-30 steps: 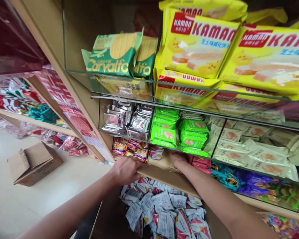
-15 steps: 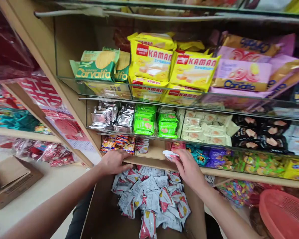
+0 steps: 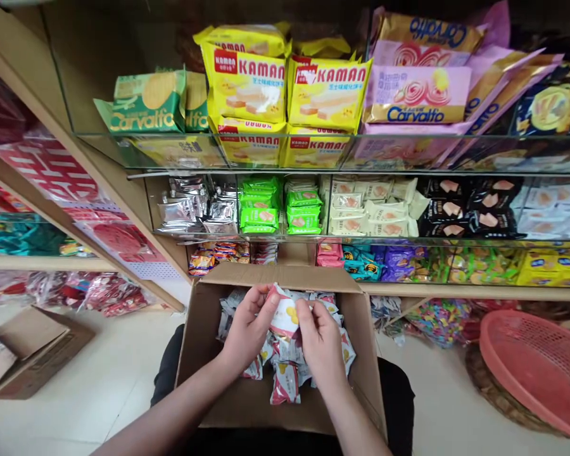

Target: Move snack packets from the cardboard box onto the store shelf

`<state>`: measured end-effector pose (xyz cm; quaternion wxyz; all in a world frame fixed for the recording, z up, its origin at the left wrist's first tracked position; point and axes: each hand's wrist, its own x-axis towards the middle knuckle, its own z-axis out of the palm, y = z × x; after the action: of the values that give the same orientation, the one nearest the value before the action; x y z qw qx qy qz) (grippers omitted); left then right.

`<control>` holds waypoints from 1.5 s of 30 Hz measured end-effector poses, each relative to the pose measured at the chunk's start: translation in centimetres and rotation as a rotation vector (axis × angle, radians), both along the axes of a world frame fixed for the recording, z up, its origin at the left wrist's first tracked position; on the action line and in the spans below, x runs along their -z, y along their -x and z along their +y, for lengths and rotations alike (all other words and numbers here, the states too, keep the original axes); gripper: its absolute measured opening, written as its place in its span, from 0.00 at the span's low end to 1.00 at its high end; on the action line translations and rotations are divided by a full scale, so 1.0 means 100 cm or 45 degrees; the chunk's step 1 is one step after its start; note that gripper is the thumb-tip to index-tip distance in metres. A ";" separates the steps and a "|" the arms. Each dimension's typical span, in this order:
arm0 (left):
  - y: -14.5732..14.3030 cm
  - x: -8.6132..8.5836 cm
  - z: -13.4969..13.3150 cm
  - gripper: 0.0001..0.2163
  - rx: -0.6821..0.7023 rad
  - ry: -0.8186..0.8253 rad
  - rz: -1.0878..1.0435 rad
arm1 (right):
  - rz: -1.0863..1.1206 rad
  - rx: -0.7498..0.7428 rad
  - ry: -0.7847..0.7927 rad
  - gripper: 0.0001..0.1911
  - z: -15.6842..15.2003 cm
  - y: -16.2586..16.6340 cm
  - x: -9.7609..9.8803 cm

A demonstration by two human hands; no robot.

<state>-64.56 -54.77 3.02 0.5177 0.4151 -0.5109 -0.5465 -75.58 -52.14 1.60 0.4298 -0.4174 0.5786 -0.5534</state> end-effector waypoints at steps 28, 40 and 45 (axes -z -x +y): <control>-0.020 0.010 0.009 0.14 -0.098 0.426 -0.951 | 0.194 0.417 0.205 0.17 0.005 -0.010 0.017; -0.024 0.027 0.016 0.15 -0.047 0.257 -0.783 | -0.144 0.246 0.004 0.15 0.006 -0.009 0.031; -0.039 0.024 0.008 0.13 0.059 0.451 -1.006 | 0.037 -0.275 -0.012 0.21 0.009 0.003 0.012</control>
<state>-60.61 -54.00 0.66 0.3333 0.4856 -0.7648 -0.2611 -75.89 -51.27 0.39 0.4805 -0.4834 0.5391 -0.4948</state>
